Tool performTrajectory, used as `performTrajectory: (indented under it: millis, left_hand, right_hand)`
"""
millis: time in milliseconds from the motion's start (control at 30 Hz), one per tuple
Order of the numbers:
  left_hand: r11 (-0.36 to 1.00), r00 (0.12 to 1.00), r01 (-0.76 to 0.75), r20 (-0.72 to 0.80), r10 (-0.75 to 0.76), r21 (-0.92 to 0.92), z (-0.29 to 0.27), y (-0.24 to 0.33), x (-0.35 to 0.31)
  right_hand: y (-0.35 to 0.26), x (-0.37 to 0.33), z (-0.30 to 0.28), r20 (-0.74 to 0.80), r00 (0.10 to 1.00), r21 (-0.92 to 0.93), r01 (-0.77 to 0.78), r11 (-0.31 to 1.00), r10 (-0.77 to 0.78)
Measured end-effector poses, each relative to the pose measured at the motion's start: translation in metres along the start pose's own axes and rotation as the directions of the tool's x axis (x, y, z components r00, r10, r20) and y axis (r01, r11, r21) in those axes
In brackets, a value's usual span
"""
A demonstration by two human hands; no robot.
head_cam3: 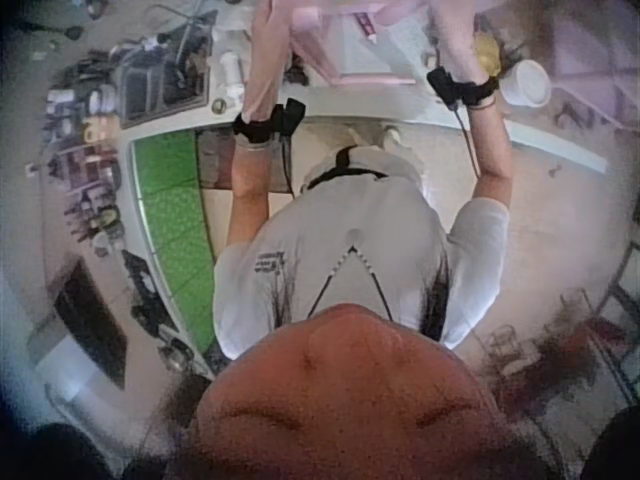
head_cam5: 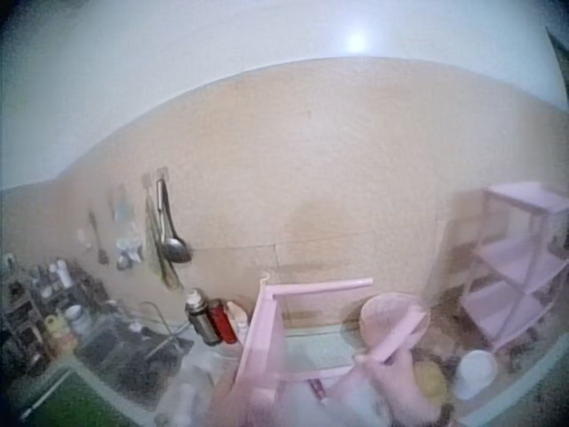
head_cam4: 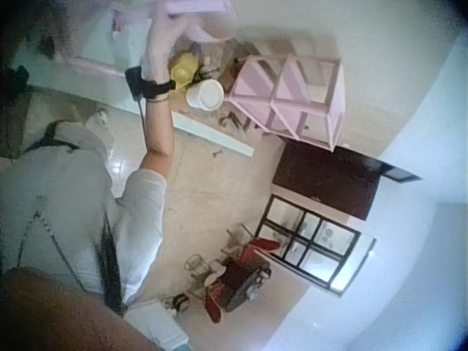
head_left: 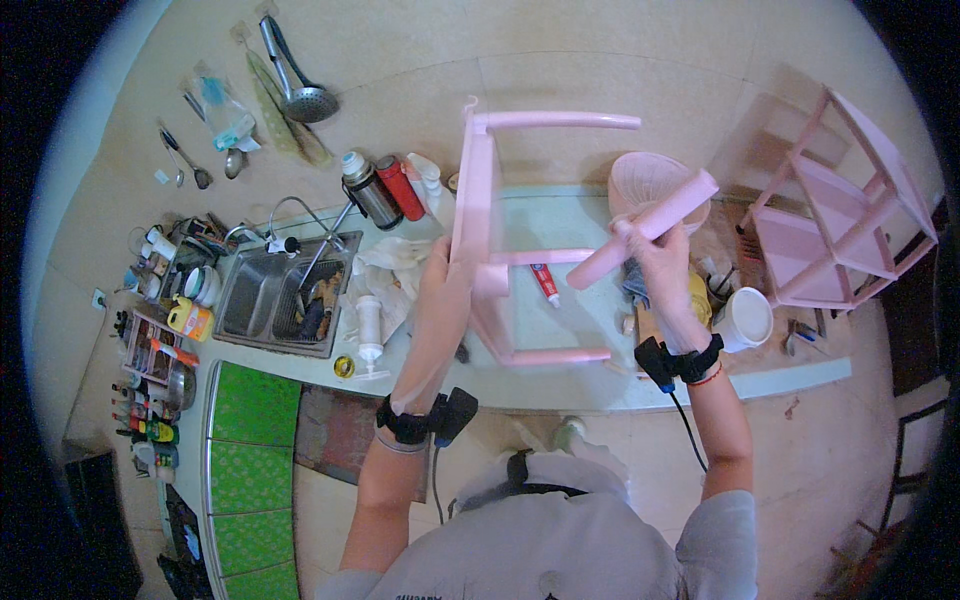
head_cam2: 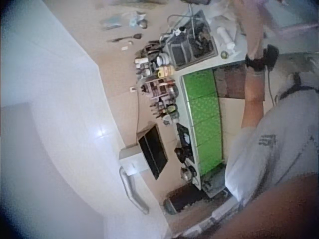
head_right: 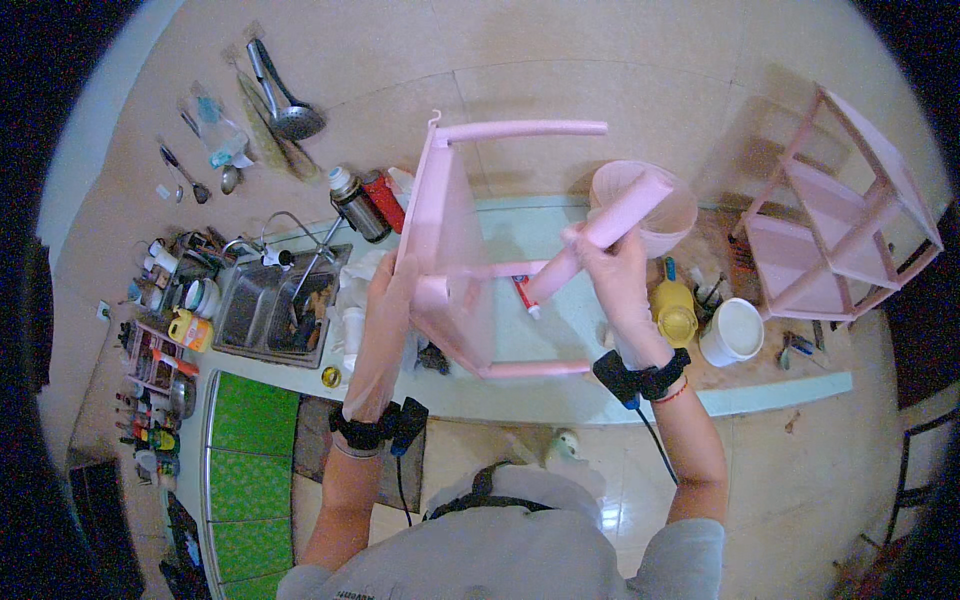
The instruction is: The person cleans a pink shelf and then assembles the storage rack by inserting pink poles into the shelves one by one.
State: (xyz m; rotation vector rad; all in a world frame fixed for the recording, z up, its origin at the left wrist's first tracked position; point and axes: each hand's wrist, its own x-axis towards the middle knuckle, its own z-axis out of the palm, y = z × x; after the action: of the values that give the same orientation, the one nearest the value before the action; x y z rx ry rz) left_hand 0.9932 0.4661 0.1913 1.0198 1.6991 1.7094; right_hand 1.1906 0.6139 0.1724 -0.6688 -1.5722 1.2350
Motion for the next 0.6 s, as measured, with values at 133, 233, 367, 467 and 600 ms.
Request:
performTrajectory:
  millis: [133, 233, 367, 467, 600]
  left_hand:
    - [1.000, 1.000, 0.021, -0.001, -0.021, -0.022, 0.004, 0.003, 0.002]
    - [1.000, 1.000, 0.007, 0.000, -0.007, -0.029, 0.004, 0.003, 0.003]
    - [0.999, 0.999, 0.036, -0.010, -0.036, -0.005, 0.007, 0.006, 0.003]
    - [0.999, 0.999, 0.044, -0.012, -0.045, -0.027, 0.006, 0.006, 0.002]
    - [1.000, 1.000, 0.007, -0.014, -0.007, 0.005, 0.008, 0.002, 0.001]
  right_hand:
    - [0.000, 0.000, -0.001, -0.063, 0.987, 0.357, -0.116, 0.927, 0.148]
    - [-0.001, -0.004, 0.009, -0.090, 0.971, 0.600, -0.125, 0.790, 0.221]
    - [0.002, -0.007, 0.018, -0.068, 0.948, 0.761, -0.152, 0.631, 0.311]
    - [0.000, -0.011, 0.030, -0.052, 0.948, 0.796, -0.151, 0.586, 0.314]
    - [-0.009, -0.017, 0.042, -0.034, 0.915, 0.827, -0.200, 0.525, 0.402]
